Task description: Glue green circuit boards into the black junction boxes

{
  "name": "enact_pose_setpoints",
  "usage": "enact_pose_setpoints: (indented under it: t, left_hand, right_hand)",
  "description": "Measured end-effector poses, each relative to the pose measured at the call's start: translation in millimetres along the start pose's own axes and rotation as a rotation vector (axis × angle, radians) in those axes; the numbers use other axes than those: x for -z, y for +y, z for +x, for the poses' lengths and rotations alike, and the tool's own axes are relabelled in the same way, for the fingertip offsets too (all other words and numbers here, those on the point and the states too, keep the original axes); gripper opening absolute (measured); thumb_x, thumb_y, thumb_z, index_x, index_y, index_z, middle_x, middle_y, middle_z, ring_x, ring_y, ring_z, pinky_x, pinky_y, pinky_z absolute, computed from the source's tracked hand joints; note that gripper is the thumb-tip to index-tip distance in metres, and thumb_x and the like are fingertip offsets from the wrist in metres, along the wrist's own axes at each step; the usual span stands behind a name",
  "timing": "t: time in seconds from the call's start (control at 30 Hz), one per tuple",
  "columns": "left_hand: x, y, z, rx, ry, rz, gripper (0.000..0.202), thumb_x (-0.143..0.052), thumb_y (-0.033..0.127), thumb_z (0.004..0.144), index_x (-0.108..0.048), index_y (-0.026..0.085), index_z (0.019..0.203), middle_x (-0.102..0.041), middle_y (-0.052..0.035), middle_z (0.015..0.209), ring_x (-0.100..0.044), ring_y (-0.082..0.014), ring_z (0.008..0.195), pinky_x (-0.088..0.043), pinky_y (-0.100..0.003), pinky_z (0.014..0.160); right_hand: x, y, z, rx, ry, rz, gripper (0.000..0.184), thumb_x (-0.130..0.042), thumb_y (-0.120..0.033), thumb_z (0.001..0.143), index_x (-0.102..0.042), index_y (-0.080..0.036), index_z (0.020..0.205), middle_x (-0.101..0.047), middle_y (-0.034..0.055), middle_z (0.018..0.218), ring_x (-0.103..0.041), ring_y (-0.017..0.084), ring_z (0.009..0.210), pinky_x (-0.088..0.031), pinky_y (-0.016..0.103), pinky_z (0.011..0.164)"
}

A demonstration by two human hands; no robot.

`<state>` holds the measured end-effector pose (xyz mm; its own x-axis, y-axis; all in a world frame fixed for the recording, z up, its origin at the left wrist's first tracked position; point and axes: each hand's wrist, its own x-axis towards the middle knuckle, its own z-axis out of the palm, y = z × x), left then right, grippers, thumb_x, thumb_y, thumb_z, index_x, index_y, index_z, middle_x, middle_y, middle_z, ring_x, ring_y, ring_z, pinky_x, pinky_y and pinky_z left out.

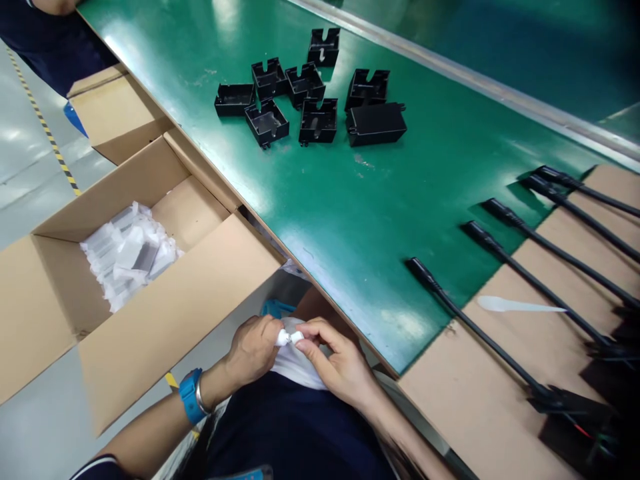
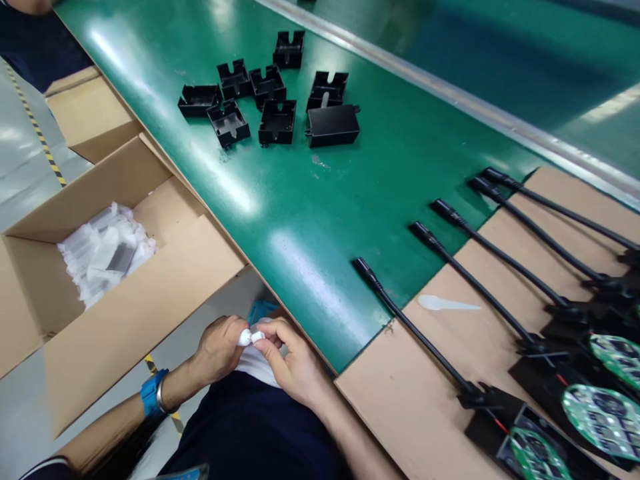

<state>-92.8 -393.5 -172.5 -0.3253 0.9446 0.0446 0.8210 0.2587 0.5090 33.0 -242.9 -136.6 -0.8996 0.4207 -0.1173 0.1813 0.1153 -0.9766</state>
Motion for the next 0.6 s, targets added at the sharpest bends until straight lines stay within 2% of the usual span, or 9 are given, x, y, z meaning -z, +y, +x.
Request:
enact_pose_setpoints:
  t: [0.07, 0.17, 0.27, 0.6]
  left_hand:
    - [2.2, 0.7, 0.9, -0.010, -0.003, -0.035, 0.012, -0.040, 0.021, 0.091, -0.052, 0.017, 0.090, -0.054, -0.0050, 0.075, -0.052, -0.0195, 0.067, -0.046, -0.031, 0.066]
    - [5.7, 0.4, 1.1, -0.049, -0.006, -0.111, 0.023, -0.038, 0.028, 0.094, -0.048, 0.014, 0.108, -0.060, -0.0104, 0.092, -0.058, -0.0219, 0.082, -0.050, -0.034, 0.075]
    - [5.9, -1.4, -0.2, -0.083, -0.003, -0.178, 0.030, -0.035, 0.026, 0.096, -0.041, 0.012, 0.122, -0.061, -0.0138, 0.106, -0.059, -0.0215, 0.094, -0.051, -0.034, 0.083]
    - [6.7, -0.8, 3.3, -0.119, 0.022, -0.236, 0.021, -0.038, 0.021, 0.095, -0.048, 0.015, 0.112, -0.064, -0.0101, 0.095, -0.061, -0.0204, 0.084, -0.053, -0.032, 0.077]
  right_hand:
    - [-0.8, 2.7, -0.9, -0.045, 0.015, -0.009, 0.016, -0.057, -0.032, 0.089, -0.062, -0.019, 0.097, -0.061, 0.0035, 0.083, -0.057, 0.014, 0.075, -0.049, 0.026, 0.072]
    - [-1.1, 5.6, -1.9, -0.123, 0.050, 0.006, 0.021, -0.056, -0.037, 0.089, -0.062, -0.018, 0.095, -0.062, 0.0037, 0.083, -0.058, 0.014, 0.076, -0.049, 0.027, 0.074]
    - [-0.6, 6.5, -1.8, -0.148, 0.073, 0.026, 0.025, -0.056, -0.040, 0.088, -0.063, -0.018, 0.096, -0.063, 0.0042, 0.084, -0.059, 0.015, 0.076, -0.050, 0.027, 0.074]
    - [-0.8, 6.9, -0.6, -0.116, 0.048, 0.020, 0.021, -0.056, -0.036, 0.089, -0.063, -0.019, 0.097, -0.062, 0.0037, 0.087, -0.059, 0.015, 0.079, -0.048, 0.028, 0.075]
